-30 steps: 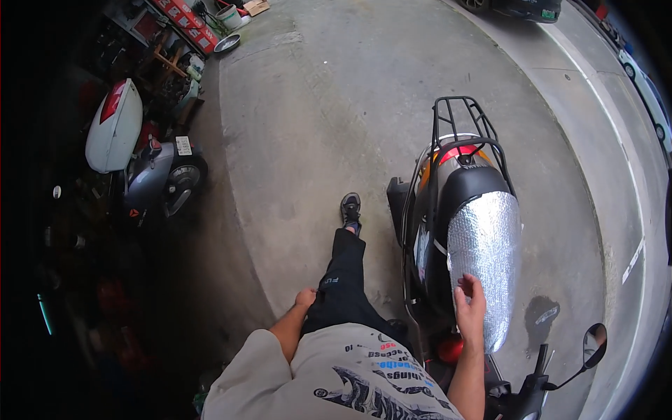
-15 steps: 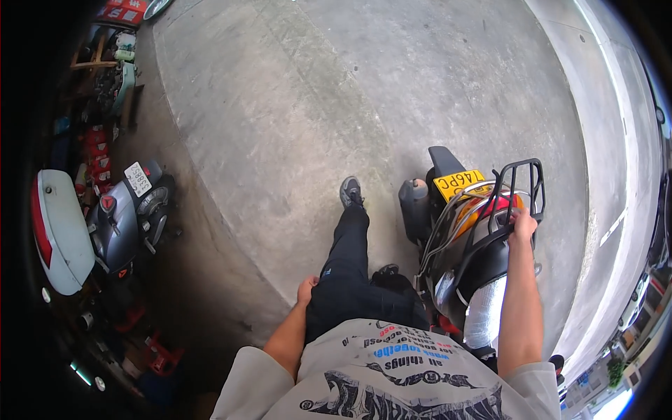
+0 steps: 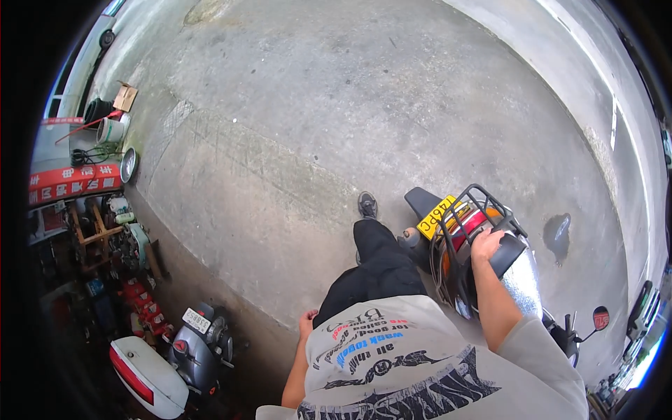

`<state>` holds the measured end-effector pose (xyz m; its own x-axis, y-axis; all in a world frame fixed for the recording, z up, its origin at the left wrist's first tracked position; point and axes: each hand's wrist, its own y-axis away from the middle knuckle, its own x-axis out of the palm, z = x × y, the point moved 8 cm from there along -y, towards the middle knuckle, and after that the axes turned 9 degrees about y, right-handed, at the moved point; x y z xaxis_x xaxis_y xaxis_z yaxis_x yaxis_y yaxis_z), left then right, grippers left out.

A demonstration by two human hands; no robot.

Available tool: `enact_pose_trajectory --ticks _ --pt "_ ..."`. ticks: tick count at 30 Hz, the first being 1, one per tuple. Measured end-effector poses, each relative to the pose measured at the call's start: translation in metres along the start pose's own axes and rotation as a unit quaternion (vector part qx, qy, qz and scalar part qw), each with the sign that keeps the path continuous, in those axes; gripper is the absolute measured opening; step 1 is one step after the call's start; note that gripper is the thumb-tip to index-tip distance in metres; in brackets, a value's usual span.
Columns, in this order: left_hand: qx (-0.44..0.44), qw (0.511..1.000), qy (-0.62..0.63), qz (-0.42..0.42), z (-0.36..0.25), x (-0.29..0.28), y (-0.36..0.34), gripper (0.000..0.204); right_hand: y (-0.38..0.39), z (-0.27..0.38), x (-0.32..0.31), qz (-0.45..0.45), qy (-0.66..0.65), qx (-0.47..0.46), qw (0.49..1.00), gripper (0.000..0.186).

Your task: Checking the storage compartment, handlebars, and rear brake mechanism of a scooter.

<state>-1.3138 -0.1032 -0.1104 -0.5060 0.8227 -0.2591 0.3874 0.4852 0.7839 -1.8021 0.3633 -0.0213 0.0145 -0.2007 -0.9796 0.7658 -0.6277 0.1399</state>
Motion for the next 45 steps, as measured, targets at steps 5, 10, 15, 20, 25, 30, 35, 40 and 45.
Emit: enact_pose_trajectory --ticks 5,10,15,20,25,30,35,40,45 --pt "-0.044 0.998 0.035 -0.01 -0.102 -0.002 -0.146 0.019 0.0 -0.024 -0.004 -0.02 -0.058 0.004 0.998 0.038" --pt "-0.078 0.991 0.051 0.098 -0.189 -0.013 -0.313 0.019 0.008 0.01 0.006 0.014 -0.114 0.001 0.993 0.038" --pt "0.039 0.985 -0.146 0.088 -0.439 0.122 -0.387 0.029 0.006 -0.018 -0.013 -0.097 -0.07 0.017 0.993 0.026" --pt "0.047 0.954 -0.253 0.154 -0.539 0.189 -0.43 0.026 0.01 -0.026 0.017 0.033 -0.345 0.259 0.901 0.02" --pt "0.027 0.894 -0.384 0.23 -0.584 0.258 -0.492 0.026 0.011 -0.025 0.007 0.02 -0.296 0.361 0.884 0.045" --pt "0.08 0.856 -0.418 0.293 -0.641 0.334 -0.54 0.025 0.019 -0.061 0.016 0.032 -0.165 0.515 0.841 0.065" --pt "0.019 0.863 -0.417 0.283 -0.701 0.382 -0.57 0.025 0.012 -0.042 0.016 0.031 -0.062 0.583 0.809 0.071" --pt "0.016 0.801 -0.519 0.296 -0.733 0.428 -0.575 0.026 0.014 -0.03 0.011 0.043 -0.005 0.612 0.79 0.07" --pt "0.02 0.785 -0.545 0.295 -0.76 0.472 -0.574 0.026 0.01 -0.008 0.0 -0.001 0.136 0.617 0.775 0.062"
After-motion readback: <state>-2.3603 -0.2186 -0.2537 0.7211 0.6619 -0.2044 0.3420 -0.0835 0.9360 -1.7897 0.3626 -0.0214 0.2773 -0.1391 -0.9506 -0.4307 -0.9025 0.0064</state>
